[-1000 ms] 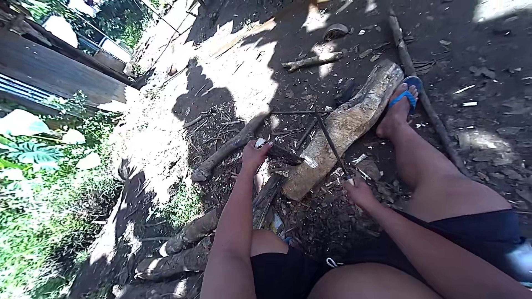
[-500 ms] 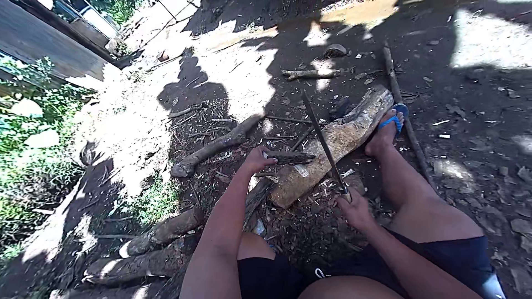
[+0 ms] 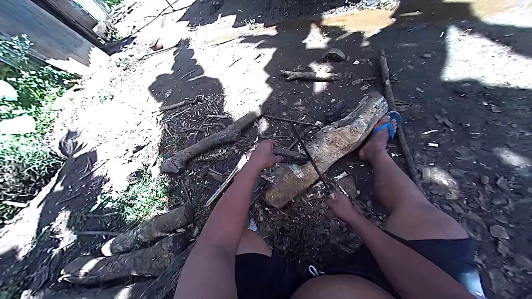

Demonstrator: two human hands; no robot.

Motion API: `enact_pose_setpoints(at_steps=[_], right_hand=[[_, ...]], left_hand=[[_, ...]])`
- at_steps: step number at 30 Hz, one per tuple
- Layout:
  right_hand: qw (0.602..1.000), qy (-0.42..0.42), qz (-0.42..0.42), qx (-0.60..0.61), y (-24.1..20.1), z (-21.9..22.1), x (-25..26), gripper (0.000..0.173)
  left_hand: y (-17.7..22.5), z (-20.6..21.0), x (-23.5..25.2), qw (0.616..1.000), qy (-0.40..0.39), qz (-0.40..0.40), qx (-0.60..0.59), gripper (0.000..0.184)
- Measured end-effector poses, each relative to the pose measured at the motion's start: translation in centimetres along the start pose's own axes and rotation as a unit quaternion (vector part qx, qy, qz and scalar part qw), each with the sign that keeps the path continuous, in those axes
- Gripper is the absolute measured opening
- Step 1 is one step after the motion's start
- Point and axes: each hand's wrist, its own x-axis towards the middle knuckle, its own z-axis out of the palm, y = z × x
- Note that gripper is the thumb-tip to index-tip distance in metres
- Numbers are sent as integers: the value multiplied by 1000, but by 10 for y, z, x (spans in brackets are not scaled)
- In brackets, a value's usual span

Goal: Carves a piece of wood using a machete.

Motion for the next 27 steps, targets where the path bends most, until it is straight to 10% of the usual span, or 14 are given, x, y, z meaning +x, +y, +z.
enact_pose_setpoints(at_steps=[6,10,17,22,27], right_hand=[[998,39,12,37,-6,0,-9,25],[965,130,-174,150,-62,-35,-51,24],[669,260,-584,378,-191,-115,-89,7],[977,141,-117,110,-33,-11,-21,28],[992,-6,74,99,-9,2,-16,26]], left_hand=[[7,6,5,997,-4,16,74,59],[6,4,5,997,1,39,66,55],[7,9,4,997,0,34,76,54],[9,14,4,997,7,28,75,55],[15,13,1,995,-6,38,94,54]])
